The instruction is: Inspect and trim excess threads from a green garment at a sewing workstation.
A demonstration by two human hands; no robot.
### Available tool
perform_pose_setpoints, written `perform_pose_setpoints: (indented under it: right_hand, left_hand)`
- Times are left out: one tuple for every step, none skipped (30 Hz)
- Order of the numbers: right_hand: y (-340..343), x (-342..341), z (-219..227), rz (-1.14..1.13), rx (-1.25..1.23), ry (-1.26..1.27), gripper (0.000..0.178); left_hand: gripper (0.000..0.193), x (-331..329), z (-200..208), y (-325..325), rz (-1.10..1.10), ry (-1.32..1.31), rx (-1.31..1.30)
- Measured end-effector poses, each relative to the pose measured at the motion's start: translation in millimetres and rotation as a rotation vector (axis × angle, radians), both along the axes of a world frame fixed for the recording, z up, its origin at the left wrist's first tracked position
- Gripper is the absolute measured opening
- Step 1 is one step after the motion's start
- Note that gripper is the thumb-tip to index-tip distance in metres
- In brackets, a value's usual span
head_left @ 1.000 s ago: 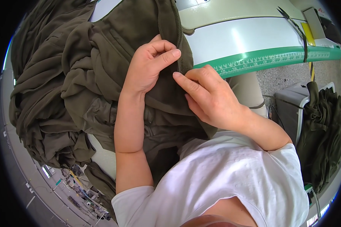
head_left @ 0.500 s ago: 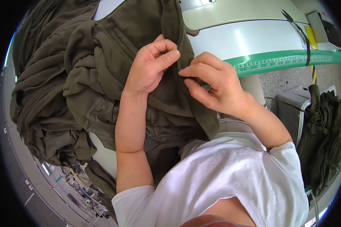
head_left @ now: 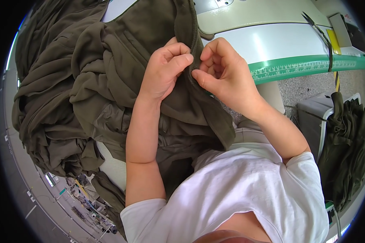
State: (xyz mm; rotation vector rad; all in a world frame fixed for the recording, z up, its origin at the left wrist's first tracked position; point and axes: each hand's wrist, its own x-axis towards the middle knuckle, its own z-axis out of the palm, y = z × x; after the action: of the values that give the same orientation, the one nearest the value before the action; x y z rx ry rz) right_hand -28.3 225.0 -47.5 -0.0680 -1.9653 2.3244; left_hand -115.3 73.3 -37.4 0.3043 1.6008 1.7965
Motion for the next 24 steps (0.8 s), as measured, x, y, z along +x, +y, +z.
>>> perform_pose_setpoints:
  right_hand:
    - [-1,0,-1,0.001,0.000,0.000,0.022]
    - [-1,1,-3,-0.002,0.013,0.015,0.022]
    - [-1,1,-5,-0.004,0.026,0.030,0.021]
    - [0,2,-6,-0.007,0.038,0.046,0.021]
    - [0,2,-6,-0.005,0.038,0.045,0.021]
    - [0,2,-6,-0.003,0.037,0.043,0.020]
    - [0,2,-6,0.000,0.036,0.039,0.020]
    - [0,2,-6,0.002,0.035,0.036,0.019]
    - [1,2,-4,0.003,0.034,0.036,0.019]
    - [3,1,0,0.021,0.010,-0.010,0.019]
    - [5,-1,3,0.039,-0.014,-0.055,0.019]
    - [6,-1,5,0.058,-0.038,-0.101,0.019]
    - [6,-2,5,0.059,-0.039,-0.101,0.019]
    - [6,-3,5,0.062,-0.045,-0.108,0.019]
    - [6,-3,6,0.064,-0.050,-0.114,0.019]
    - [6,-3,6,0.067,-0.056,-0.121,0.019]
    - [6,-4,6,0.067,-0.057,-0.121,0.019]
    - [6,-4,6,0.065,-0.061,-0.119,0.019]
    - [5,-4,6,0.062,-0.065,-0.117,0.018]
    - [5,-4,6,0.059,-0.070,-0.115,0.018]
    - [5,-4,6,0.060,-0.070,-0.115,0.018]
    - [5,-5,5,0.061,-0.075,-0.110,0.018]
    - [5,-5,4,0.062,-0.079,-0.104,0.018]
    - [5,-5,4,0.063,-0.084,-0.099,0.018]
  left_hand:
    - [0.009,1,-1,2,0.006,0.053,-0.021]
    - [0.009,1,-2,2,0.013,0.105,-0.042]
    - [0.009,1,-2,2,0.014,0.105,-0.042]
    - [0.009,2,-1,2,0.009,0.119,-0.060]
    - [0.010,2,1,2,0.004,0.134,-0.078]
    - [0.010,2,2,2,0.000,0.149,-0.096]
    - [0.010,2,3,2,0.001,0.148,-0.097]
    - [0.010,2,4,2,-0.010,0.132,-0.087]
    - [0.010,2,5,2,-0.021,0.117,-0.078]
    - [0.010,2,5,1,-0.032,0.101,-0.068]
    - [0.010,1,4,1,-0.032,0.101,-0.069]
    - [0.010,1,3,-1,-0.039,0.100,-0.067]
    - [0.010,0,1,-2,-0.046,0.100,-0.065]
    - [0.009,-1,0,-2,-0.054,0.099,-0.062]
    - [0.009,-1,0,-2,-0.053,0.099,-0.063]
    - [0.009,-1,1,-2,-0.063,0.096,-0.054]
    - [0.009,-1,1,-2,-0.073,0.094,-0.045]
    - [0.009,-1,1,-2,-0.083,0.091,-0.036]
    - [0.009,-1,1,-2,-0.083,0.091,-0.036]
    - [0.008,-1,1,-3,-0.080,0.078,-0.027]
    - [0.008,-1,1,-3,-0.077,0.066,-0.017]
    - [0.008,-1,0,-3,-0.074,0.054,-0.008]
    - [0.008,-1,0,-4,-0.075,0.054,-0.008]
    - [0.008,-2,-1,-4,-0.075,0.042,-0.004]
